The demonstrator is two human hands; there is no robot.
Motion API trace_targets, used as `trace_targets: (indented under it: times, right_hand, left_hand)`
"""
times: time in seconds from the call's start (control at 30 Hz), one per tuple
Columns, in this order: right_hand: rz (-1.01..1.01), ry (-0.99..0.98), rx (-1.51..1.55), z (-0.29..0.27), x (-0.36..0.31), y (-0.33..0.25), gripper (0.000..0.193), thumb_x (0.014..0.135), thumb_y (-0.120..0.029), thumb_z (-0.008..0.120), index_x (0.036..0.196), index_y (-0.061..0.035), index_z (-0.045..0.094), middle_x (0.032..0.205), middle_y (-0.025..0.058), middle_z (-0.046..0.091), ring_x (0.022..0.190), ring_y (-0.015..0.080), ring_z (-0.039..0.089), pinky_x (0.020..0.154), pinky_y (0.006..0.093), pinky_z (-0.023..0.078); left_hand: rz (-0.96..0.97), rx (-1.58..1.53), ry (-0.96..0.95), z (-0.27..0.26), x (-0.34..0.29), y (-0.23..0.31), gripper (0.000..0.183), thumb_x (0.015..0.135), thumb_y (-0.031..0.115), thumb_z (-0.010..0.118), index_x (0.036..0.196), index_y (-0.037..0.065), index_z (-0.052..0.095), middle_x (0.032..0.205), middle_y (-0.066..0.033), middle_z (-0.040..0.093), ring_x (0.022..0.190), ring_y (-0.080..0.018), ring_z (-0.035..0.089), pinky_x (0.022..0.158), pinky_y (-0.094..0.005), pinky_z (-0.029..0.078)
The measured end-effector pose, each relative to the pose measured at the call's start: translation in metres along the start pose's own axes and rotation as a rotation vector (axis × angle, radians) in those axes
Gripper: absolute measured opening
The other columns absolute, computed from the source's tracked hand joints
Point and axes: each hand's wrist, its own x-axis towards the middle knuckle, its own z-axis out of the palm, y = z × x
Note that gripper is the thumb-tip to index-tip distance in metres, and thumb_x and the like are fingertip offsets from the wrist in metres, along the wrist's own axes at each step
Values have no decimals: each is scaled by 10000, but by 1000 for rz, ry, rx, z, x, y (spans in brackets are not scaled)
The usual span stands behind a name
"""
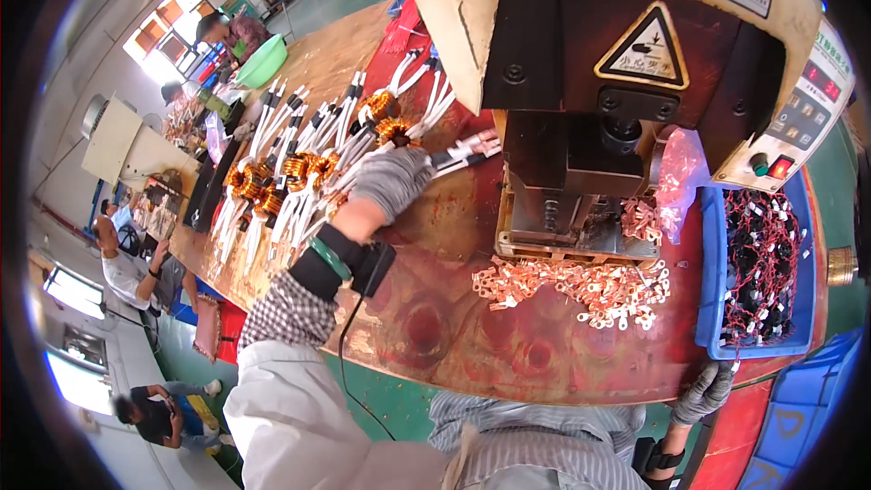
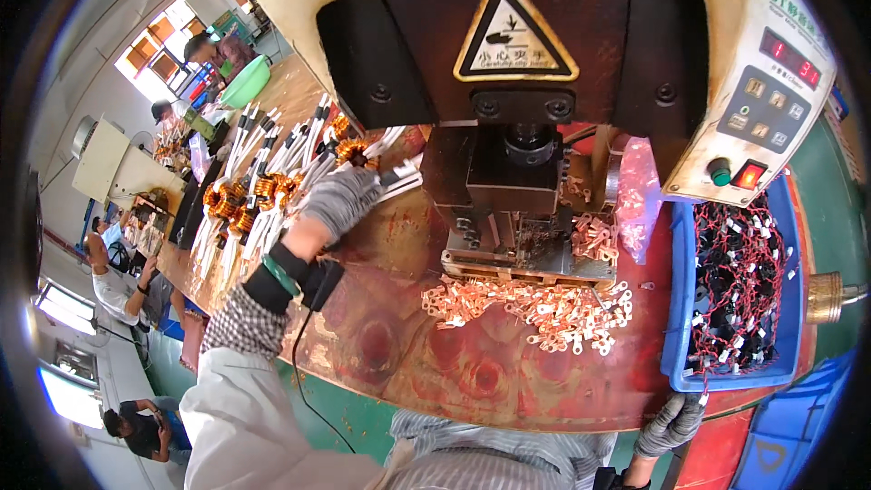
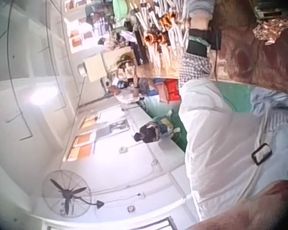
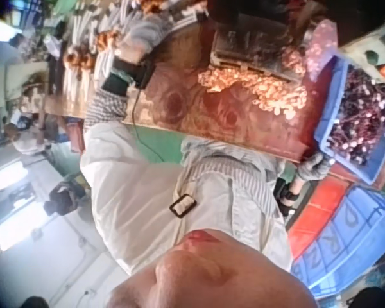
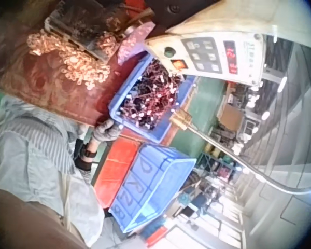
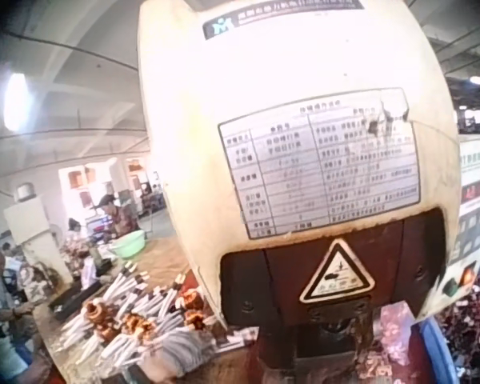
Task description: Assembling and crimping connectors onto toroidal electrical coils using a pneumatic terminal press.
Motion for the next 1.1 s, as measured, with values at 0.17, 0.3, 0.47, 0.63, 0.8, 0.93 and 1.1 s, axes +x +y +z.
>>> trace_targets:
  times: [0.17, 0.3, 0.47, 0.63, 0.8, 0.93, 1.1]
  right_hand:
    - [-11, 1, -12, 0, -1, 1, 229, 857, -117, 512, 1023, 33, 563, 949, 148, 591, 798, 247, 546, 704, 350, 433]
    - [-1, 21, 19, 3, 0, 2, 228, 858, -120, 515, 1018, 36, 562, 933, 138, 590, 760, 223, 539, 672, 332, 439]
    - [-46, 21, 28, 2, 1, -1, 224, 859, -119, 515, 1015, 35, 562, 904, 129, 587, 725, 200, 531, 650, 323, 440]
    - [3, 0, 70, 2, -2, 5, 211, 848, -125, 535, 986, 31, 570, 873, 121, 592, 705, 205, 530, 650, 322, 436]
    - [-59, 44, 34, 4, 3, 0, 200, 842, -130, 545, 969, 21, 577, 851, 119, 600, 722, 224, 542, 656, 344, 434]
    - [-33, -19, 18, 1, 4, 0, 195, 836, -129, 547, 968, 10, 583, 868, 142, 601, 747, 257, 549, 669, 369, 427]
    - [-27, -80, -9, 1, 7, -4, 193, 837, -128, 538, 965, 9, 581, 871, 156, 593, 767, 293, 549, 690, 392, 423]
  left_hand:
    - [-109, -64, 39, -17, -34, 12, 405, 781, 368, 541, 1076, 90, 533, 956, -167, 571, 855, -333, 555, 739, -402, 442]
    - [-338, -98, -79, -25, -82, -15, 649, 697, 425, 629, 1223, 97, 438, 1178, -168, 464, 1088, -336, 432, 926, -404, 350]
    - [-361, 127, -161, -9, -114, -12, 805, 631, 448, 656, 1270, 49, 370, 1185, -198, 449, 1104, -362, 413, 939, -411, 332]
    - [-455, 356, -145, 9, -99, -16, 854, 624, 439, 660, 1295, 34, 321, 1208, -182, 452, 1123, -341, 401, 957, -415, 305]
    - [-442, 401, -74, 13, -96, -21, 827, 609, 440, 679, 1284, 85, 358, 1170, -166, 490, 1129, -332, 401, 984, -439, 249]
    - [-385, 371, -54, -7, -109, 6, 861, 605, 470, 664, 1309, 111, 320, 1196, -146, 482, 1177, -288, 373, 1029, -434, 154]
    - [-495, -73, 133, -33, -150, 24, 1089, 453, 302, 794, 1347, 87, 209, 1074, -229, 522, 1012, -376, 490, 892, -417, 383]
